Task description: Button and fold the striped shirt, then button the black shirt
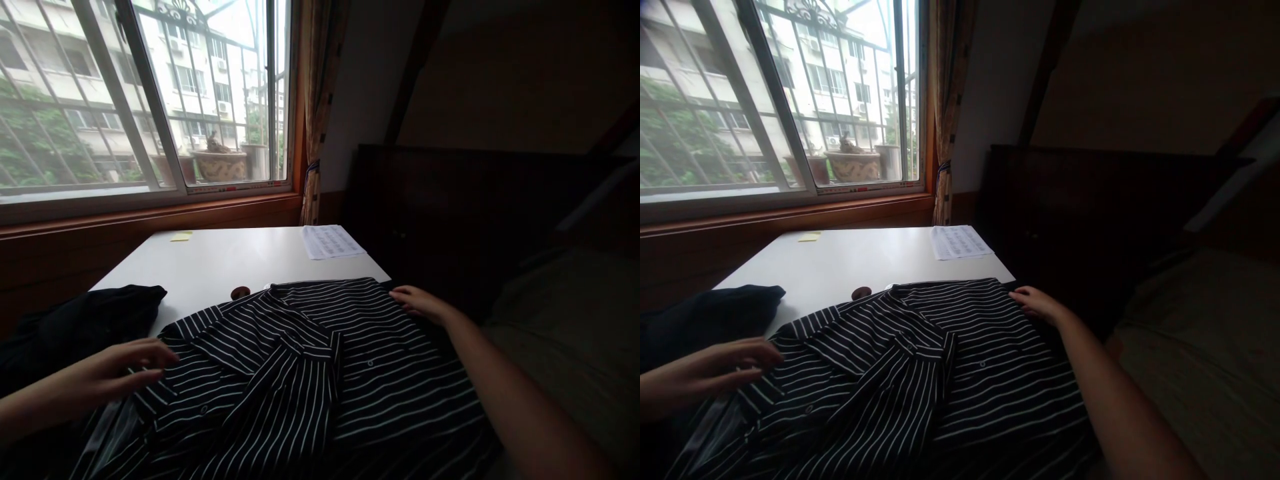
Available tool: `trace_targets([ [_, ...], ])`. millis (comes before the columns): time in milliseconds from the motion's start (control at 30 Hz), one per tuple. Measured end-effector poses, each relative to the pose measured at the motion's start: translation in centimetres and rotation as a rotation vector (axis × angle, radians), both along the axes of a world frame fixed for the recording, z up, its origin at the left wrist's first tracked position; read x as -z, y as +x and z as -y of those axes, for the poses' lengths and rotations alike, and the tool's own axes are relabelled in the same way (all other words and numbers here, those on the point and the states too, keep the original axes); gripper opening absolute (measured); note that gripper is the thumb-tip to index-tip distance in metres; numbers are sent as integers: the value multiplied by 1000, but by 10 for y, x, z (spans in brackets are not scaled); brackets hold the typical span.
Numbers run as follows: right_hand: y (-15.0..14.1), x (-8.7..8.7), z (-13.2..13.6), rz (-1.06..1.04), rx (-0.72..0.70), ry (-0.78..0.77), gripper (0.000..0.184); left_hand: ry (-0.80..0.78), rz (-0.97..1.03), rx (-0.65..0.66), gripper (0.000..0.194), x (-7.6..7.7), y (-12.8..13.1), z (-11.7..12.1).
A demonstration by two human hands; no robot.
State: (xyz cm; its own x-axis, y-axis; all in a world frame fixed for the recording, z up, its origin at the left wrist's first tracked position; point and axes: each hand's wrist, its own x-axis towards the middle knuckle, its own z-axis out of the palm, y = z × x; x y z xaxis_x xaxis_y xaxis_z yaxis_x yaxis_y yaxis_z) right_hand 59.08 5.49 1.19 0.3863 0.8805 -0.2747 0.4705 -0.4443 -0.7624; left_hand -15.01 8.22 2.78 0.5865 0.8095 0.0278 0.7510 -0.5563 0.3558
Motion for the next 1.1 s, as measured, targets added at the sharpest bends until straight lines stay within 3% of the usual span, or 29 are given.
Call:
trace_targets([
  [33, -4, 1, -8, -31, 3, -8, 45, -90, 22, 8, 45, -2, 12, -16],
  [67, -8, 1, -15, -57, 6, -18, 48, -85, 44, -33, 46, -1, 23, -31],
  [167, -17, 0, -35, -123, 4, -53, 55, 53, 35, -160, 57, 16, 48, -65],
  [333, -20, 0, -59, -197, -15, -88, 38, 46, -72, -195, 58, 41, 63, -93],
  [500, -16, 0, -73, -184, -3, -33, 23, -55, -36, -244, 46, 39, 67, -103],
  [733, -16, 2, -87, -97, 19, 138, 22, -64, -6, -254, 32, 28, 66, -111],
  [933, -18, 4, -106, 77, 60, 299, 52, 94, -66, -336, 27, 29, 64, -116],
  [1100, -22, 7, -101, 26, 1, 221, 73, 221, -149, -363, 29, 37, 68, -116],
])
